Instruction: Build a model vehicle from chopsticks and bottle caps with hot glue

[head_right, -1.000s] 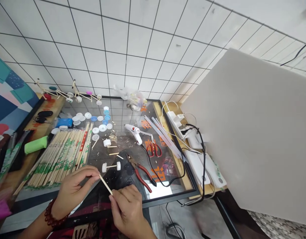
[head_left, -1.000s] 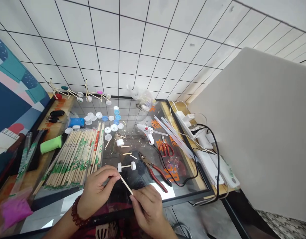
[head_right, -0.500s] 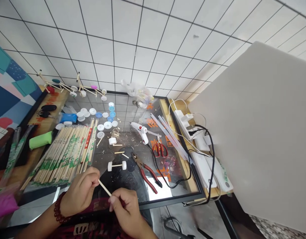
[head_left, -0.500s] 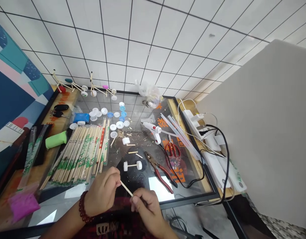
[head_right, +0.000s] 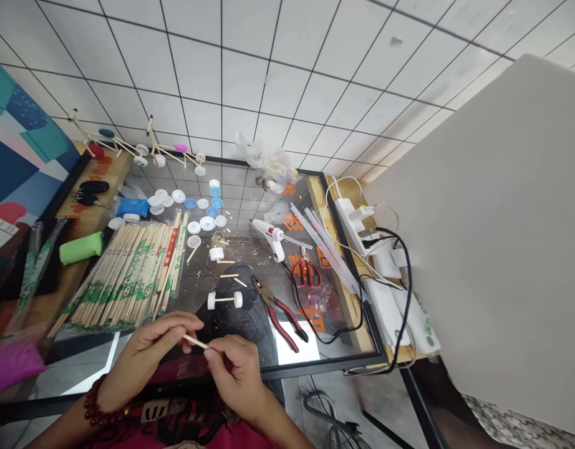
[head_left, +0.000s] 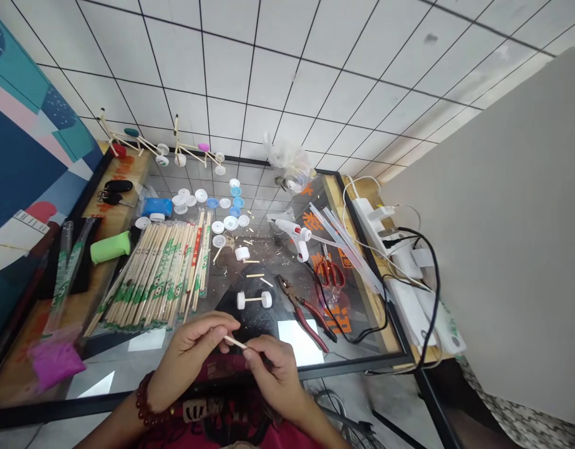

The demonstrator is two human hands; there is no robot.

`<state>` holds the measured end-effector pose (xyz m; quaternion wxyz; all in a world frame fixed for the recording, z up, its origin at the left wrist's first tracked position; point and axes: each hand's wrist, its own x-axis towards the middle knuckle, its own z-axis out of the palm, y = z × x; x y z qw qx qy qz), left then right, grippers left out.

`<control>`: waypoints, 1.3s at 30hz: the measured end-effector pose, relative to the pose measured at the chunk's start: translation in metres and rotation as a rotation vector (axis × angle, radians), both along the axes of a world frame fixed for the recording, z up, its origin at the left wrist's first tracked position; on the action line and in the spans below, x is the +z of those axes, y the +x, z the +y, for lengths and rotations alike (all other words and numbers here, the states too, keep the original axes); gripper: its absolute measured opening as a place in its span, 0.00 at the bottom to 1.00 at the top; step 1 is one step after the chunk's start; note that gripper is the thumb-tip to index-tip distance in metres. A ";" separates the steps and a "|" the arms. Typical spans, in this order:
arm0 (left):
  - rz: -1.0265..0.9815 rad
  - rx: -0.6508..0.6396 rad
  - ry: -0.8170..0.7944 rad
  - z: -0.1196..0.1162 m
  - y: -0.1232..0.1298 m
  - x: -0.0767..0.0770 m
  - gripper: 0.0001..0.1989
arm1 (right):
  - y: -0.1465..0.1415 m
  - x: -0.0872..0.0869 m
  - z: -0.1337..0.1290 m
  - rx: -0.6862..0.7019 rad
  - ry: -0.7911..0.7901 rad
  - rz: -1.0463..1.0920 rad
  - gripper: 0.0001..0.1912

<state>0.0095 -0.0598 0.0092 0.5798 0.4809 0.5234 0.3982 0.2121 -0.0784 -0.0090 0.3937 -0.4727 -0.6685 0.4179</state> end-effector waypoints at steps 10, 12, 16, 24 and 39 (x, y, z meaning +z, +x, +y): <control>0.578 0.290 0.339 0.017 -0.051 0.017 0.11 | -0.006 -0.011 0.001 0.020 0.173 -0.145 0.12; 0.932 0.214 0.456 0.023 -0.062 0.023 0.12 | -0.004 -0.013 0.002 0.006 0.266 -0.258 0.10; 1.268 -0.039 0.284 0.027 -0.054 0.026 0.18 | 0.005 -0.015 0.001 -0.077 0.383 -0.375 0.07; 1.308 -0.320 -0.093 0.033 -0.046 0.024 0.16 | 0.011 -0.020 -0.003 -0.115 0.412 -0.493 0.08; 1.330 -0.064 0.025 0.018 -0.045 0.013 0.09 | 0.011 -0.018 -0.001 -0.028 0.384 -0.503 0.11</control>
